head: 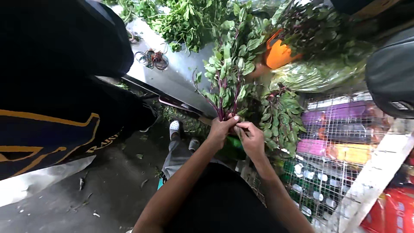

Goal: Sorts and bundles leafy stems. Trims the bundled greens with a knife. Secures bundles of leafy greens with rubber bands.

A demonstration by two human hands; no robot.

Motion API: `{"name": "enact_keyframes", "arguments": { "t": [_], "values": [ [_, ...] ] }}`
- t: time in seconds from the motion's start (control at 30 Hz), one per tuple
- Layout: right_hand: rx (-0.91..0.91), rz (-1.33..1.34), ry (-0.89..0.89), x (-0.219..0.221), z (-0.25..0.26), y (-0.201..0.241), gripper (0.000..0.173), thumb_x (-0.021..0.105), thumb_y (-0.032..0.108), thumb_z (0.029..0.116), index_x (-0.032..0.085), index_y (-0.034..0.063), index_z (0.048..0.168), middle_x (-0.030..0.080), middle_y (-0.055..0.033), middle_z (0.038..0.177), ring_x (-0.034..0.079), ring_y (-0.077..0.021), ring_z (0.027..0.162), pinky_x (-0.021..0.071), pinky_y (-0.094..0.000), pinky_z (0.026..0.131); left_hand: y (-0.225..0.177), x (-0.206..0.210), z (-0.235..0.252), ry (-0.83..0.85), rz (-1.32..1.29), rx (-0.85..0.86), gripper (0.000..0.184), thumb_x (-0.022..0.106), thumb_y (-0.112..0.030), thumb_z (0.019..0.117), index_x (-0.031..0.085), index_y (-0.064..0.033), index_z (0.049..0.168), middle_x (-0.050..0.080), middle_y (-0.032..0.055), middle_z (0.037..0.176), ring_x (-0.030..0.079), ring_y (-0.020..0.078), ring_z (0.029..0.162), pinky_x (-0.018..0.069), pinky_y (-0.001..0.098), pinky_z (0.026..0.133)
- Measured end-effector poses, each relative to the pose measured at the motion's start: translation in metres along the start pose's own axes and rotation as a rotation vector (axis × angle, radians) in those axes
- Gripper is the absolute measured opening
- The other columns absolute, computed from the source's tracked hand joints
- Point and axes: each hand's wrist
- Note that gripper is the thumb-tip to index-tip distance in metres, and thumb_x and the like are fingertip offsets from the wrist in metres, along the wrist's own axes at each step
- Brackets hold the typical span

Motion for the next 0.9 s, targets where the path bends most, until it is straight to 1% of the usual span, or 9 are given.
{"name": "enact_keyframes", "arguments": {
  "t": [0.23, 0.4, 0.47, 0.5, 0.57, 0.6, 0.7, 0.77, 0.9],
  "values": [
    [0.029, -0.114, 0.166, -0.011, -0.005, 0.017, 0.022, 0.054, 0.015, 0.1027, 0.068, -0.0017, 0.106, 0.07, -0.0047, 0.087, 0.065, -0.0026, 0.074, 0.0569, -0.0205, 0.069, -0.001, -0.005, -0.01, -0.01, 0.009, 0.037, 0.008, 0.067, -0.003, 0.0972, 0.064, 0.0033, 0.1, 0.066, 0.0071, 0.073, 0.058, 0.0099, 0.057, 0.0514, 0.0232, 0.055],
    [-0.16, -0.104, 0.145, -0.021, -0.038, 0.028, 0.032, 0.044, 0.023, 0.1026, 0.065, 0.0008, 0.093, 0.063, -0.0038, 0.07, 0.058, -0.0037, 0.06, 0.0513, -0.0203, 0.056, -0.009, -0.012, -0.016, -0.055, 0.023, 0.072, 0.011, 0.063, -0.013, 0.1016, 0.065, -0.0021, 0.102, 0.063, 0.0021, 0.071, 0.055, 0.0072, 0.054, 0.0509, 0.0221, 0.053],
    [-0.082, -0.032, 0.253, -0.018, -0.056, 0.035, 0.026, 0.049, 0.023, 0.1017, 0.066, 0.0037, 0.098, 0.067, -0.004, 0.079, 0.062, -0.0025, 0.068, 0.0543, -0.0183, 0.062, -0.021, -0.027, -0.009, -0.023, 0.023, 0.097, 0.015, 0.06, -0.018, 0.1043, 0.064, -0.0046, 0.11, 0.064, 0.0027, 0.08, 0.054, 0.0081, 0.055, 0.0519, 0.0232, 0.054],
    [0.039, -0.032, 0.348, -0.018, -0.059, 0.038, 0.023, 0.055, 0.018, 0.0985, 0.07, 0.0025, 0.108, 0.072, -0.0085, 0.096, 0.068, -0.0068, 0.081, 0.0582, -0.0223, 0.072, -0.026, -0.033, -0.008, 0.024, 0.012, 0.1, 0.015, 0.059, -0.018, 0.1049, 0.064, -0.0049, 0.111, 0.064, 0.0036, 0.081, 0.055, 0.0089, 0.056, 0.0531, 0.0239, 0.055],
    [0.308, -0.087, 0.538, -0.019, -0.05, 0.041, 0.042, 0.058, 0.015, 0.0985, 0.062, 0.008, 0.14, 0.062, -0.011, 0.141, 0.068, -0.0141, 0.113, 0.0591, -0.0312, 0.092, -0.031, -0.038, -0.01, 0.085, -0.001, 0.096, 0.015, 0.056, -0.016, 0.1056, 0.064, -0.0042, 0.111, 0.065, 0.0049, 0.084, 0.055, 0.0088, 0.056, 0.0534, 0.0238, 0.055],
    [0.361, -0.074, 0.499, -0.02, -0.043, 0.043, 0.042, 0.057, 0.013, 0.0997, 0.061, 0.0075, 0.141, 0.062, -0.0108, 0.141, 0.07, -0.0149, 0.108, 0.0612, -0.0329, 0.087, -0.033, -0.038, -0.012, 0.092, 0.019, 0.097, 0.017, 0.056, -0.017, 0.106, 0.064, -0.0035, 0.113, 0.066, 0.0053, 0.084, 0.056, 0.008, 0.055, 0.0537, 0.0229, 0.053],
    [0.171, 0.036, 0.222, -0.022, -0.018, 0.047, 0.03, 0.054, 0.014, 0.1041, 0.067, -0.0034, 0.125, 0.073, -0.009, 0.101, 0.065, -0.006, 0.065, 0.058, -0.0239, 0.056, -0.031, -0.038, -0.015, 0.124, 0.053, 0.09, 0.02, 0.055, -0.018, 0.106, 0.065, -0.0024, 0.114, 0.066, 0.005, 0.08, 0.056, 0.0071, 0.055, 0.053, 0.0224, 0.053],
    [0.021, -0.023, 0.14, -0.019, 0.002, 0.044, 0.029, 0.055, 0.014, 0.1037, 0.069, -0.0018, 0.123, 0.072, -0.0064, 0.091, 0.063, -0.0037, 0.066, 0.0562, -0.0214, 0.06, -0.029, -0.035, -0.02, 0.138, 0.049, 0.065, 0.02, 0.054, -0.018, 0.1065, 0.065, -0.0029, 0.111, 0.069, 0.0061, 0.084, 0.056, 0.0059, 0.054, 0.0515, 0.0204, 0.052],
    [-0.007, -0.239, 0.177, -0.01, 0.032, 0.036, 0.028, 0.058, 0.021, 0.1033, 0.072, 0.0093, 0.125, 0.071, -0.005, 0.096, 0.067, -0.0091, 0.08, 0.0583, -0.0274, 0.073, -0.029, -0.031, -0.022, 0.16, 0.044, 0.054, 0.015, 0.053, -0.013, 0.1064, 0.063, -0.0019, 0.104, 0.064, 0.0054, 0.077, 0.056, 0.0077, 0.055, 0.0514, 0.0209, 0.053]
  ]
}}
Point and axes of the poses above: each hand's wrist, its own z-axis towards the middle knuckle, its own x-axis out of the palm, y = z × x
